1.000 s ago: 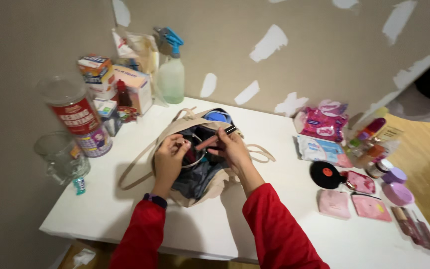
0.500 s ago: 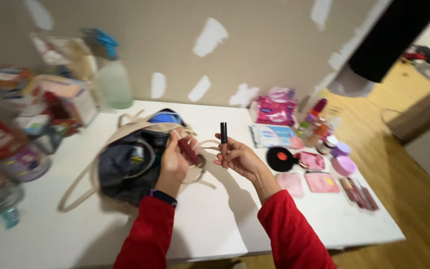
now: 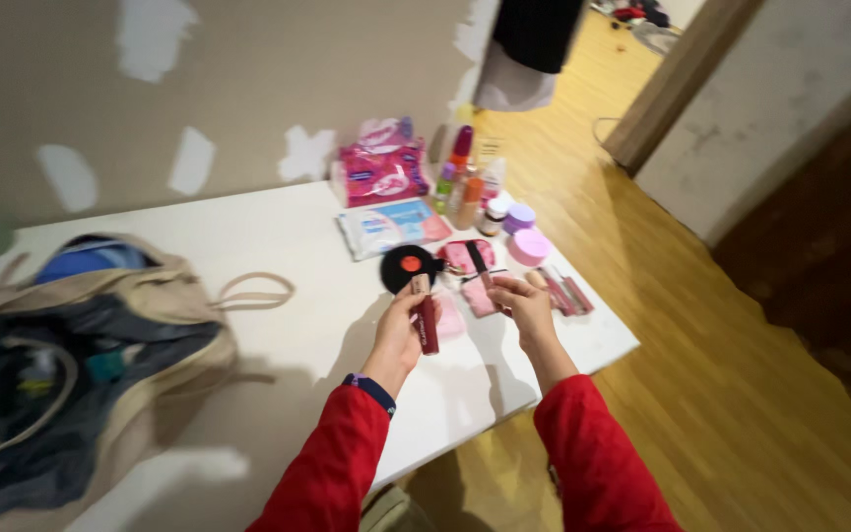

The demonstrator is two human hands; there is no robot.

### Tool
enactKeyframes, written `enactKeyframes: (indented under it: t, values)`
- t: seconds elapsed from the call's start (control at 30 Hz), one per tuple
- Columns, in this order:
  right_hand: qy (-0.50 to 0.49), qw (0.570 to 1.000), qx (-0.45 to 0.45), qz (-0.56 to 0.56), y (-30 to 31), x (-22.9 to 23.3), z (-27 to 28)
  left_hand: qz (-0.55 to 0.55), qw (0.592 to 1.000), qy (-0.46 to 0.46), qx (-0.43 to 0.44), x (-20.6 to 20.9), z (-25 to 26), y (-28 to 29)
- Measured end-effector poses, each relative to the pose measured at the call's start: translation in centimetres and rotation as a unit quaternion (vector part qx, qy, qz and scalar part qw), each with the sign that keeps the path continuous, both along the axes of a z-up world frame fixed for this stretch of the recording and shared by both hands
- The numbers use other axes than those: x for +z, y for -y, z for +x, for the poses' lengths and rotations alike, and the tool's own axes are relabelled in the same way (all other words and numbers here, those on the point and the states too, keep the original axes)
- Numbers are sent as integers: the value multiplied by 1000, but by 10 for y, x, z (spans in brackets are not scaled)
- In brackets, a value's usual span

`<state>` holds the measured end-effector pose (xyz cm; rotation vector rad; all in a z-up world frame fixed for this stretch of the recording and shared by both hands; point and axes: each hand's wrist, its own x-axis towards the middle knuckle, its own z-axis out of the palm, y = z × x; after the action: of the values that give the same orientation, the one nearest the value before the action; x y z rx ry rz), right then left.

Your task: The person takes items out of a beige handbag on a white table and places them on the tabletop, including a water bottle, sunglasses, keys, pouches, cables, and cosmetic items, arranging them across the table as the bag is emptied.

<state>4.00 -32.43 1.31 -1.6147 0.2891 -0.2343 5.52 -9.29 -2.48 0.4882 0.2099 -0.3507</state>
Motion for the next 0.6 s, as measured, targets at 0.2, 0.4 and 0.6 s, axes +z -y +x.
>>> enactKeyframes:
  t: [0.2,0.4,0.6]
  values:
    - [46,927,-162,-335,63,-40,-10,156,985,35,-66,-31,11,87]
    - [116,862,-175,-462,70,-45,-14,216,972,1,-91,-42,22,138]
    - [170,842,-192,-475,69,-31,-13,232,969,18,-82,-38,39,165]
